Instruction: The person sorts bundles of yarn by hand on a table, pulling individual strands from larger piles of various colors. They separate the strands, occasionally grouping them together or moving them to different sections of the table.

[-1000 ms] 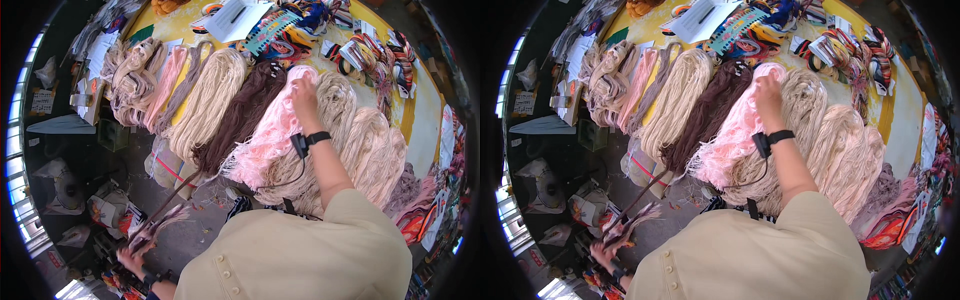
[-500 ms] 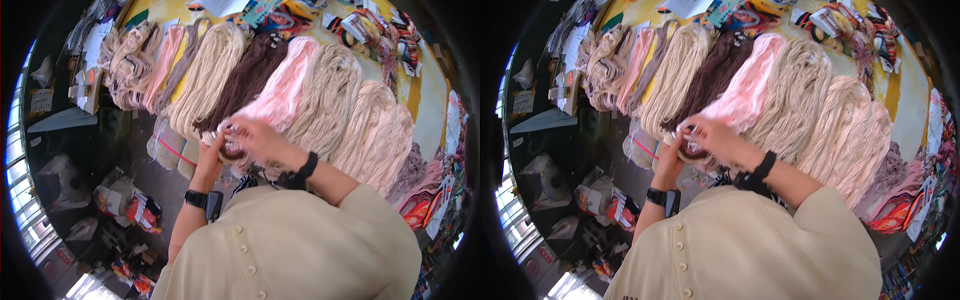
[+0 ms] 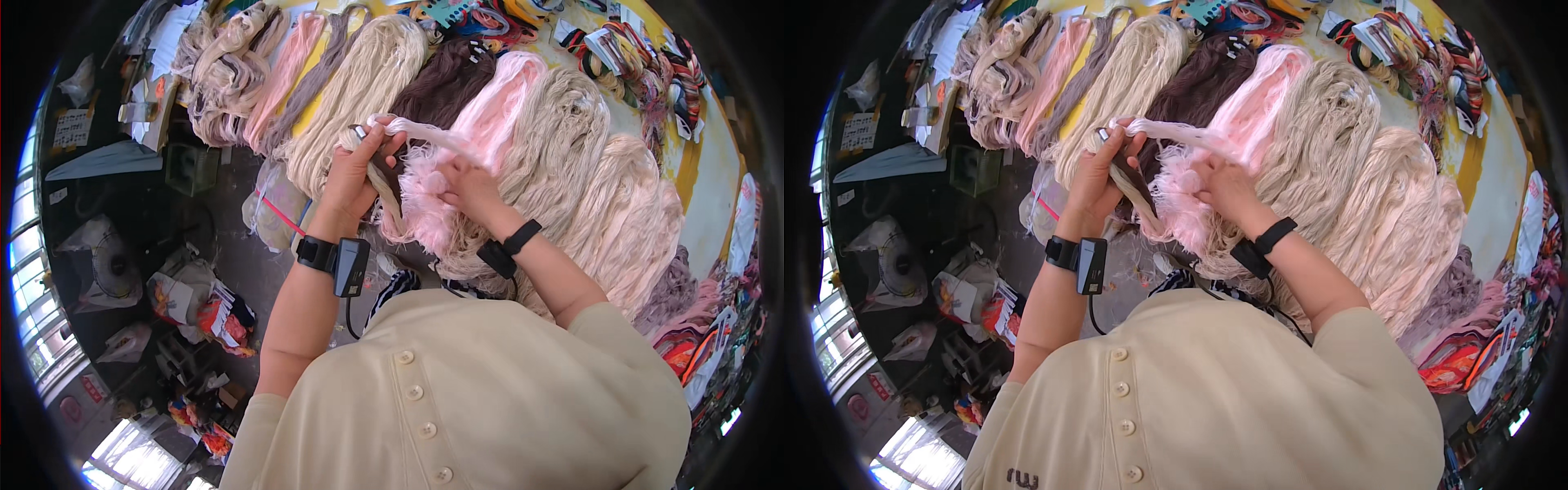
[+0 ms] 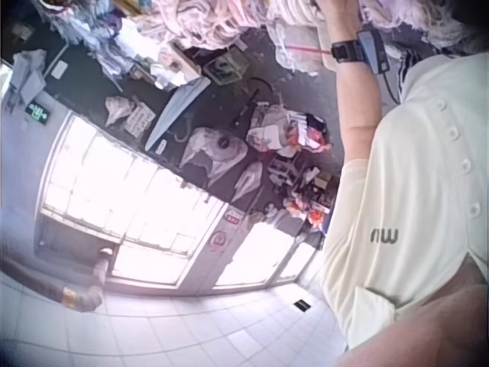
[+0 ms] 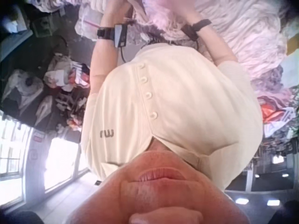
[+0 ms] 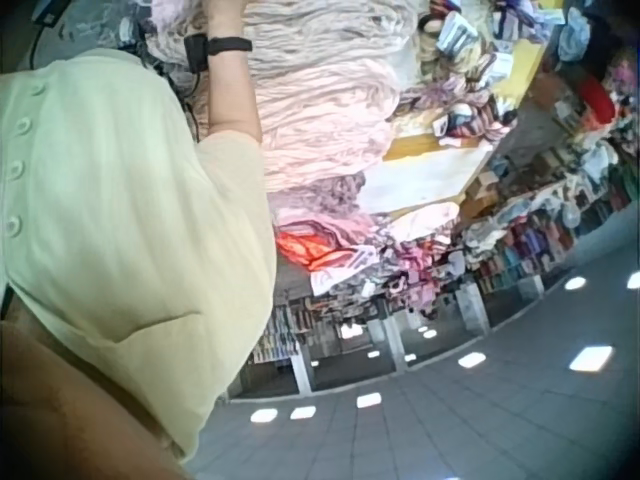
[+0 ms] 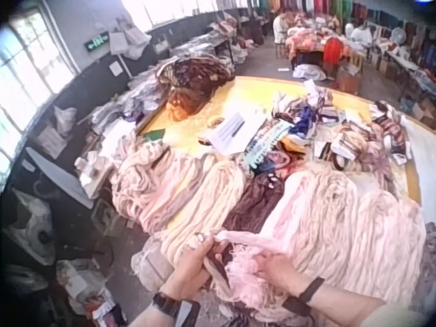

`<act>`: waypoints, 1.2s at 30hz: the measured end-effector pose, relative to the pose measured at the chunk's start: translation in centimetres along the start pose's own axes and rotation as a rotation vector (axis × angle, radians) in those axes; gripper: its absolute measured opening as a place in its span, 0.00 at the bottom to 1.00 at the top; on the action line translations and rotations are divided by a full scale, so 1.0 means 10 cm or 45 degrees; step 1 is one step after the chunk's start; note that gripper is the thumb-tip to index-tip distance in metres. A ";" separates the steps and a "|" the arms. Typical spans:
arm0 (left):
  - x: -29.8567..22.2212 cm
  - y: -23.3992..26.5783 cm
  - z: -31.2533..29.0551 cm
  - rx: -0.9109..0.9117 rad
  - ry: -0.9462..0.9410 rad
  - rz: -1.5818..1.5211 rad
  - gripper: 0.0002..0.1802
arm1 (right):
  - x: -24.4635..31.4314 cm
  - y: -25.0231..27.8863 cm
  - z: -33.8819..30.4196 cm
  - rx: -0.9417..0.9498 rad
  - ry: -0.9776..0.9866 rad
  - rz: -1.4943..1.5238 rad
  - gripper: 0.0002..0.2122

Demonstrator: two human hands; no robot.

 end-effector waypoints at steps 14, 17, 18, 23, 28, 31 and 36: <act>-0.02 0.36 -0.16 -0.003 -0.246 0.065 0.13 | -2.24 1.17 0.02 -0.816 -0.817 0.670 0.12; 0.00 0.36 -0.61 0.000 -0.155 0.006 0.11 | -1.39 0.78 0.49 -0.682 -0.402 0.487 0.14; 0.05 0.39 -0.78 0.062 -0.080 -0.018 0.11 | -1.12 0.60 0.58 -0.586 -0.237 0.373 0.16; -0.01 1.76 -2.48 -0.373 0.133 0.104 0.13 | -1.11 -0.13 0.43 -0.082 -0.343 -0.343 0.22; -0.71 3.85 -6.42 -1.370 -0.136 0.879 0.04 | -1.12 -0.21 0.48 -0.121 -0.342 -0.344 0.23; -0.38 3.90 -6.81 -2.029 0.479 1.287 0.05 | -1.18 -0.15 0.42 -0.082 -0.331 -0.258 0.22; 0.16 4.17 -5.83 -1.671 0.552 1.370 0.08 | -1.29 0.62 0.28 -0.403 -0.367 0.264 0.13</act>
Point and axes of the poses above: each hand's wrist, its own z-axis towards the middle knuckle, its own y-axis out of the back of the hand, x = y × z, the point moved 8 cm from there along z, towards the middle knuckle, and after that the axes turned 7 degrees about x, right-handed, at the moved point
